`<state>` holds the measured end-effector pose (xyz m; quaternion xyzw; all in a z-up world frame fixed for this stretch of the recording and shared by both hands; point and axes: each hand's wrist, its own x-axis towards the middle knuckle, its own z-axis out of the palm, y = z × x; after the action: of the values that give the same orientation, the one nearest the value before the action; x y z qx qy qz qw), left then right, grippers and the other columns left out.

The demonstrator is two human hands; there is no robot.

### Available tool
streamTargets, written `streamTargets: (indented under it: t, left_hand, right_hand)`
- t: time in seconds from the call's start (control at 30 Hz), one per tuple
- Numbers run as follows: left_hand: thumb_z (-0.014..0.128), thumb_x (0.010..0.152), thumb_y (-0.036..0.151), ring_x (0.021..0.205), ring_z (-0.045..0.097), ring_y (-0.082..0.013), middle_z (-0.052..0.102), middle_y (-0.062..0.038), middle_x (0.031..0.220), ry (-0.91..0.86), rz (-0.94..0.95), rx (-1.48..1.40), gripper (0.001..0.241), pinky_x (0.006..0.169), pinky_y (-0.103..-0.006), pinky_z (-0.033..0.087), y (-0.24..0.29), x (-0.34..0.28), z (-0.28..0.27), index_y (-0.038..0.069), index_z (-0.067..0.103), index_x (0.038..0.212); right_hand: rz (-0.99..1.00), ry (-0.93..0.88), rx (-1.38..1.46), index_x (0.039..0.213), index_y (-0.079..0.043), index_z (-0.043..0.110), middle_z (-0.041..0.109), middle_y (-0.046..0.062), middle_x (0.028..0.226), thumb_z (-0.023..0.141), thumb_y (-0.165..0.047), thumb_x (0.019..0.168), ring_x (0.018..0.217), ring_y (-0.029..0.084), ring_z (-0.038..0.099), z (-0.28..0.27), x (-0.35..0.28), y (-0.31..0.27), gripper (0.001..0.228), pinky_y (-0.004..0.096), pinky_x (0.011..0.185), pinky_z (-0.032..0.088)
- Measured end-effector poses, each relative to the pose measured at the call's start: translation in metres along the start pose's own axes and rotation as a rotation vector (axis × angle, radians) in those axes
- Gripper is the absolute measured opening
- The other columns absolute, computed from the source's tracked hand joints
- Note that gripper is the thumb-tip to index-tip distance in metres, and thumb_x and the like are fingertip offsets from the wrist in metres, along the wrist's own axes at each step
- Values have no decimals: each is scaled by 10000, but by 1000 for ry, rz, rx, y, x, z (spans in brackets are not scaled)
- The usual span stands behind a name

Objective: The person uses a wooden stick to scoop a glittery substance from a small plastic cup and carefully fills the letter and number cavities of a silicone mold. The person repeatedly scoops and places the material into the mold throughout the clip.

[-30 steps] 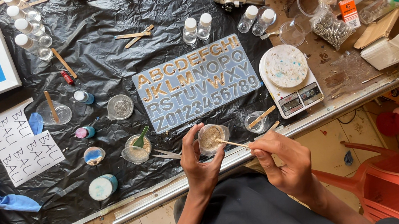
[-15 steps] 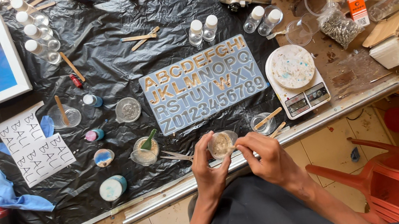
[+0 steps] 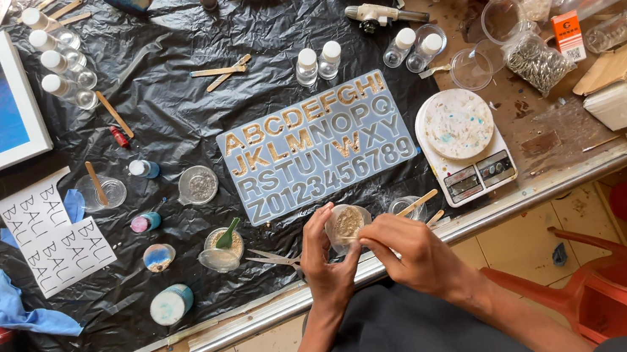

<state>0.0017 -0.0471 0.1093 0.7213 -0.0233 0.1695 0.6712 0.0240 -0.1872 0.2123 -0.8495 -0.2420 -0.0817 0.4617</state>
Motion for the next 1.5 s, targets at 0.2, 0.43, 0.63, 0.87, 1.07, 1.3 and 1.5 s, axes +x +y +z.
streamTargets:
  t: [0.2, 0.43, 0.63, 0.87, 1.07, 1.3, 1.5]
  left_hand:
    - [846, 769, -45, 1263, 618, -388, 637, -187, 1318, 35, -6, 25, 640, 902, -407, 618, 7, 11, 21, -20, 563, 1343]
    - [823, 793, -41, 1214, 642, -415, 642, -214, 1294, 135, 186, 251, 560, 919, -447, 611, 13, 18, 44, -41, 594, 1304]
    - [901, 752, 32, 1157, 670, -407, 652, -230, 1244, 345, 181, 309, 593, 901, -434, 624, 4, 13, 62, -53, 604, 1258]
    - [904, 716, -22, 1197, 653, -388, 624, -237, 1274, 379, 55, 78, 656, 937, -411, 610, 14, 14, 63, -66, 566, 1276]
    - [915, 685, -41, 1196, 665, -369, 628, -236, 1272, 383, 34, -23, 686, 954, -393, 603, 25, 19, 57, -61, 559, 1271]
    - [857, 819, 42, 1313, 598, -312, 592, -196, 1346, 243, 24, -45, 603, 1017, -365, 613, 49, 24, 39, 34, 551, 1339]
    - [867, 794, 6, 1291, 622, -306, 613, -194, 1338, 209, 28, -8, 609, 981, -359, 631, 54, 30, 22, 41, 567, 1323]
  right_hand:
    - [-47, 138, -88, 985, -83, 741, 634, 43, 727, 652, -64, 979, 598, 258, 640, -28, 18, 22, 92, 335, 586, 561]
    - [301, 101, 116, 906, -89, 743, 648, 78, 618, 619, -118, 1000, 517, 192, 644, -27, 2, 50, 158, 297, 496, 538]
    - [643, 252, 566, 943, -8, 744, 712, 98, 646, 587, -102, 1016, 582, 95, 637, -6, -14, 62, 197, 233, 514, 529]
    - [426, 310, 448, 919, -5, 755, 690, 117, 610, 606, -101, 1000, 539, 109, 612, -41, 0, 38, 195, 259, 509, 551]
    - [215, 324, 359, 904, 7, 745, 679, 102, 601, 610, -75, 988, 509, 123, 599, -67, 14, 5, 180, 249, 506, 544]
    - [-34, 196, 184, 1011, -8, 642, 689, 114, 816, 564, -80, 1011, 660, 208, 627, -70, 17, -22, 107, 286, 637, 510]
    - [-171, 159, 48, 1002, 15, 624, 635, 129, 797, 547, -56, 1008, 649, 230, 574, -62, 22, -35, 105, 322, 627, 487]
